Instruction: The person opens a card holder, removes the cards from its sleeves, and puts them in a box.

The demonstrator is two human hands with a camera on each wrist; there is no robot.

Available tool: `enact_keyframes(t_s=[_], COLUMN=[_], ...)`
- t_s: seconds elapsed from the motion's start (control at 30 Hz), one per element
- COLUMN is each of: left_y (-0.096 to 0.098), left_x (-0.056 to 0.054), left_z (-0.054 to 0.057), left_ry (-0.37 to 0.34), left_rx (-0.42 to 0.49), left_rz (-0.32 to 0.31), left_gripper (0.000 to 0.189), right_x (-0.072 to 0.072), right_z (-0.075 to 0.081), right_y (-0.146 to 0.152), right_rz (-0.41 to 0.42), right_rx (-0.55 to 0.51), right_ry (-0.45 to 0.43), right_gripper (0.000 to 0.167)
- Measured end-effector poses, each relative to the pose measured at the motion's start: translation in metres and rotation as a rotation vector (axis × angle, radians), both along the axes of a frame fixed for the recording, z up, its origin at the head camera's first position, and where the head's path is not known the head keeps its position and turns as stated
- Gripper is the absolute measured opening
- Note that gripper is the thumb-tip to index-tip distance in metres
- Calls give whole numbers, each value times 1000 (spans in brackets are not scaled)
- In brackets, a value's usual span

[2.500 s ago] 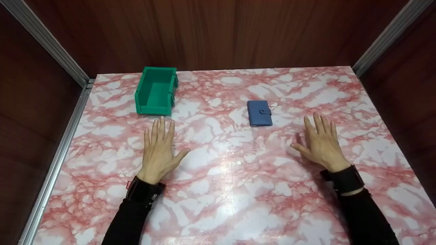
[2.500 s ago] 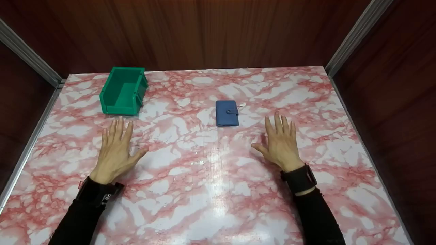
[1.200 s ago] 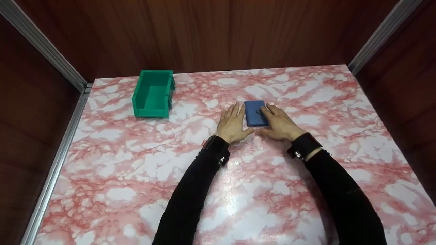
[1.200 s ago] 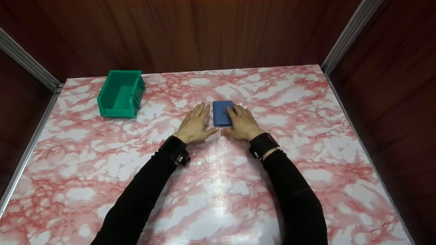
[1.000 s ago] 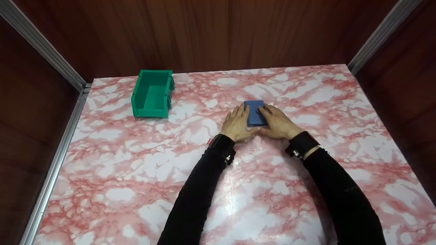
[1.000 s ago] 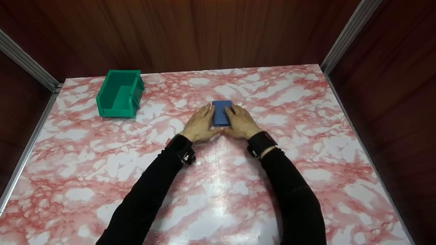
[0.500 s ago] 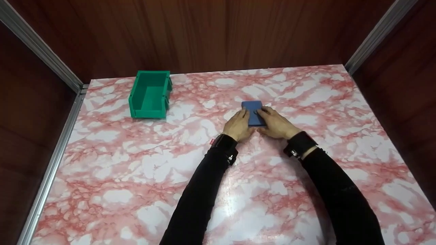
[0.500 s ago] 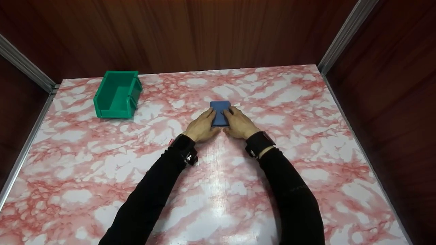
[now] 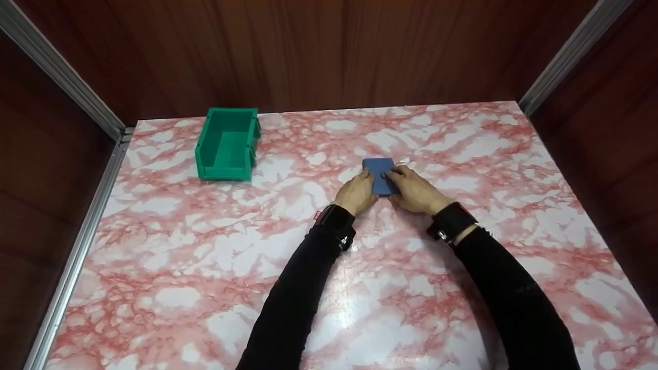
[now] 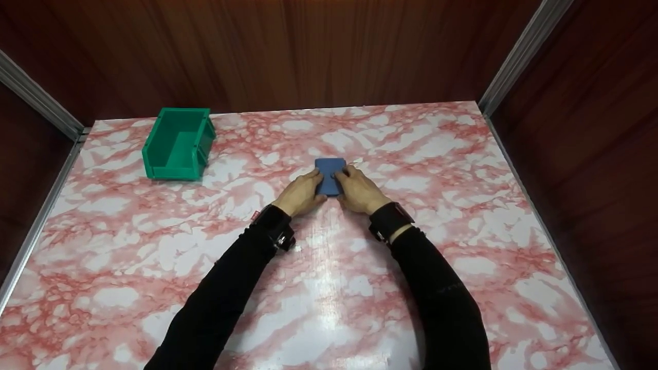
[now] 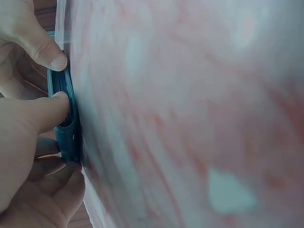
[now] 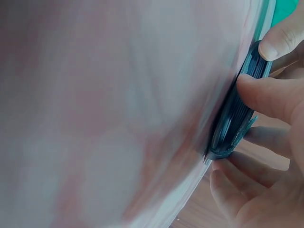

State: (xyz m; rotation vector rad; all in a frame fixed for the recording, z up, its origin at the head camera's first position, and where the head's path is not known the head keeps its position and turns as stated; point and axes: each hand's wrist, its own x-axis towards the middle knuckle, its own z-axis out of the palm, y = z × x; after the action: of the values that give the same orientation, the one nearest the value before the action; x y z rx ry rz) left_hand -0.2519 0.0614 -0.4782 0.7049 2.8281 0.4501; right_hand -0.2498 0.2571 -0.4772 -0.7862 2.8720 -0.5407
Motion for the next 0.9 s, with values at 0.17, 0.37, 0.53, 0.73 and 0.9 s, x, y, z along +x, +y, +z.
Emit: enact_keyframes(t_s=[0.17,0.37,0.53,0.73,0.9], left_y=[-9,-26,-40,-54,-66], left_x=[5,16,30,48,63], left_z=[-1,-2,0,1,1], left_ry=[20,50,65,98,110], left_rx=[0,4,-16,-35,-59], left_rz=[-27,-73,-96,-121,-137], left_gripper=[57,52,53,51,52], right_x=[7,19,32,46,59], right_z=[0,0,-1,-1,-3], right_y=[-6,-14,-23,-34,-44], right_rz=[22,80,114,148,185], right_rx=[-2,-13,-11,-21,-19], right_ry=[5,36,81,103,129], right_gripper=[65,62,61,62,63])
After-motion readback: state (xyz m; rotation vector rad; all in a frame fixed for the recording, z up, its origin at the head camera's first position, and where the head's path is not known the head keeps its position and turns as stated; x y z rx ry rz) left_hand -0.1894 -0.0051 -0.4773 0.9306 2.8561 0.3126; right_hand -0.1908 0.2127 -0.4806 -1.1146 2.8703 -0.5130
